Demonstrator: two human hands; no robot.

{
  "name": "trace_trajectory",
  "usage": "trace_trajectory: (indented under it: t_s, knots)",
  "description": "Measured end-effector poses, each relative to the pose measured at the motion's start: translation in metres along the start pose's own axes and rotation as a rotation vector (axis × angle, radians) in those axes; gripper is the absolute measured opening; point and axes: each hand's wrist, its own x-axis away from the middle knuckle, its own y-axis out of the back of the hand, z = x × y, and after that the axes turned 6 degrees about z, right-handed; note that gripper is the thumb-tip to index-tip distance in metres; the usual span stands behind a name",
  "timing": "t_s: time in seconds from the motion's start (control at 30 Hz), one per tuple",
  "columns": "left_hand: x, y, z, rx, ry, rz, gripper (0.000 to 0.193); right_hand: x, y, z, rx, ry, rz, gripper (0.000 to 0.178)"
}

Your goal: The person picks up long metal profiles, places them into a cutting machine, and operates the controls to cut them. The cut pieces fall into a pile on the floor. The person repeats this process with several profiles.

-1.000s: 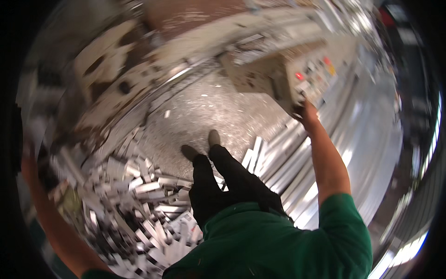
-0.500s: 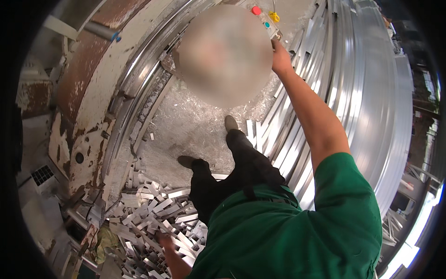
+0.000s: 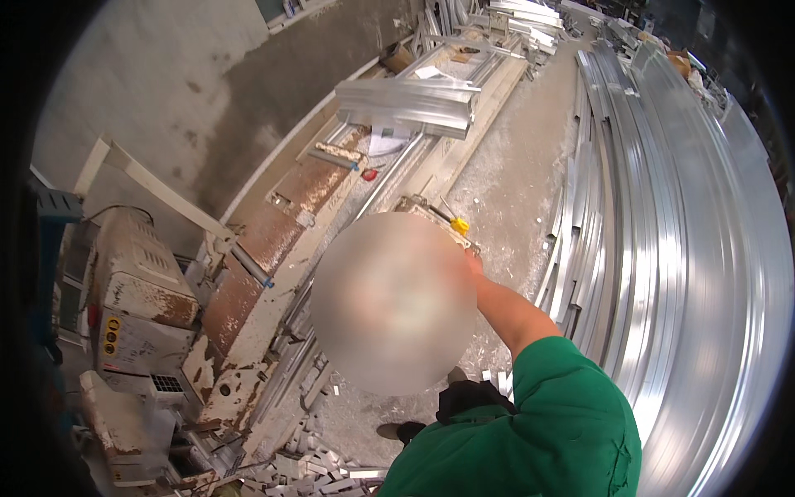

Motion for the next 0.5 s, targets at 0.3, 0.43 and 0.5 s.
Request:
trace_trajectory:
  t_s: [0.3,0.43,0.5]
  knots:
    - [-0.022,-0.006,0.017,0.323,-0.174,-0.272,0.052,-0.014,0.007,0.018,0.024,0.037,0.116,0.062]
    - [0.020,-0.011,-0.014,0.370,-0.077,-0.283,0.064,-0.034,-0.012,-0.002,0.066,0.131,0.101,0.071]
    - [0.025,-0.018,-0.016,0.239,-0.059,-0.287,0.067,-0.057,-0.035,-0.027,0.080,0.158,0.026,0.072]
